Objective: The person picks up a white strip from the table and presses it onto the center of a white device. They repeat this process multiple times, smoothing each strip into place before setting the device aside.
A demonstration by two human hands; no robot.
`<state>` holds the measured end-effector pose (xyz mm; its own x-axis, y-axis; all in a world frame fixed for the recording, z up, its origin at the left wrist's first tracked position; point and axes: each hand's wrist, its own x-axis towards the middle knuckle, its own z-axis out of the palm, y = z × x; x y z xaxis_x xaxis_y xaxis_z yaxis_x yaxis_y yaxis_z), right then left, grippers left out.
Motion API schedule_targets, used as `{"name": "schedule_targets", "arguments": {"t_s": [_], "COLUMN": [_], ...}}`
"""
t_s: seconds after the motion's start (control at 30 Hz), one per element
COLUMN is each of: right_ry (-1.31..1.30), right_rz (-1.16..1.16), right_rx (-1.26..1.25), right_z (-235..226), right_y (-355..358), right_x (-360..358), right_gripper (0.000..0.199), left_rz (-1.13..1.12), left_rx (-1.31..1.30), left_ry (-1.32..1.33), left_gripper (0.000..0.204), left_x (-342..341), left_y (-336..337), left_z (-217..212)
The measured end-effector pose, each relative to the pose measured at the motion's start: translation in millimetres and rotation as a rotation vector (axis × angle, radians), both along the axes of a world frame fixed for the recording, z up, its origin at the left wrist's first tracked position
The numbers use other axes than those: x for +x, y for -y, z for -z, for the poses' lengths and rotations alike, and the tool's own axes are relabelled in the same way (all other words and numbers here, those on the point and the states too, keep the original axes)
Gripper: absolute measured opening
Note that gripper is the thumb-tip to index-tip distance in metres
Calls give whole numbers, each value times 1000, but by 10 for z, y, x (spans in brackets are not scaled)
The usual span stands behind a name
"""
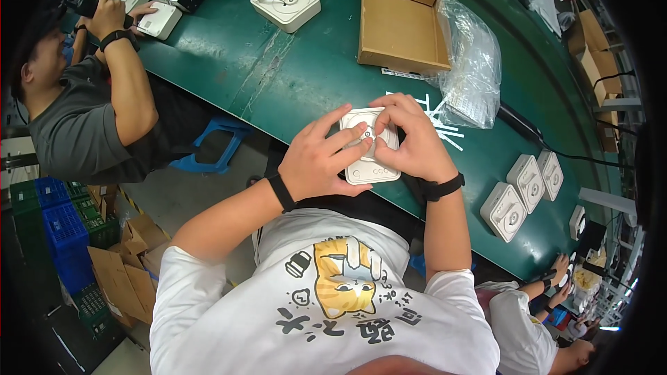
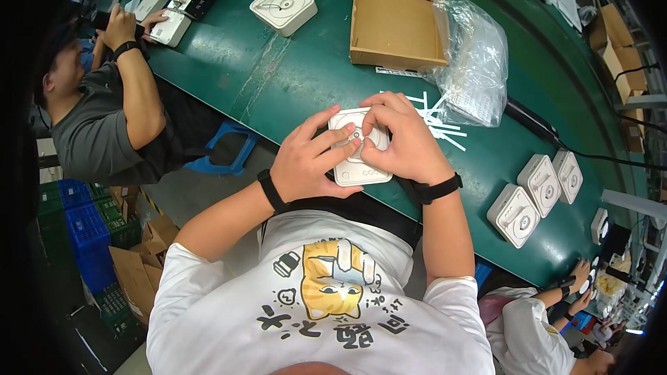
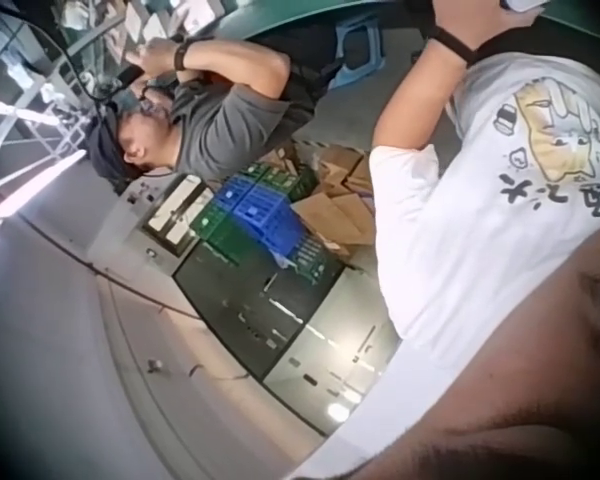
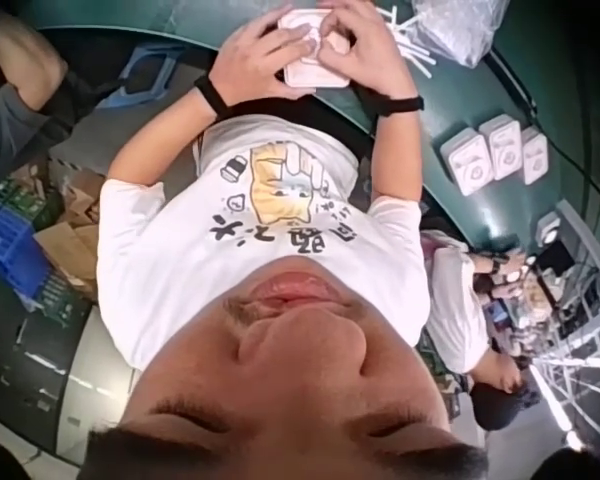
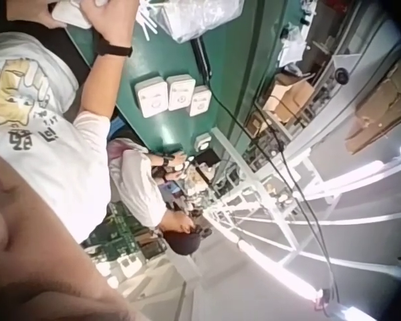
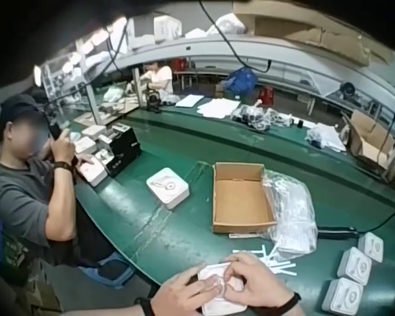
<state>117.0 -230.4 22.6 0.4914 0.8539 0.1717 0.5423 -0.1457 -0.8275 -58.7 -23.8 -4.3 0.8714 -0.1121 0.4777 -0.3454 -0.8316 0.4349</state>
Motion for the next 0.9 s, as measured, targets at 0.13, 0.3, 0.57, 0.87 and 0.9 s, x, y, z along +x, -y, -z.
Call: {"name": "schedule_targets", "arguments": {"t_s": [0.13,0.3,0.57,0.87,0.9], "right_ry": [-62,-130,-254,-201,-182], "right_rz": [3,-6,0,1,7], "right_rx": [22,39,18,28,41], "right_z": [73,137,103,117,126], "right_y": [25,53,68,62,52], "right_x": [35,61,76,49,56], "right_gripper": [17,17,17,17,17], "left_rz": [-8,-65,-60,37,36], "left_rx": [-290,-631,-627,-586,-586], "left_ry": [-141,-401,-599,-553,-553], "left_gripper": [54,37,37,33,33], "left_x": [128,393,522,434,415], "left_y": [-17,-76,-124,-145,-157], "left_z": [-8,-1,-66,-77,-44]}}
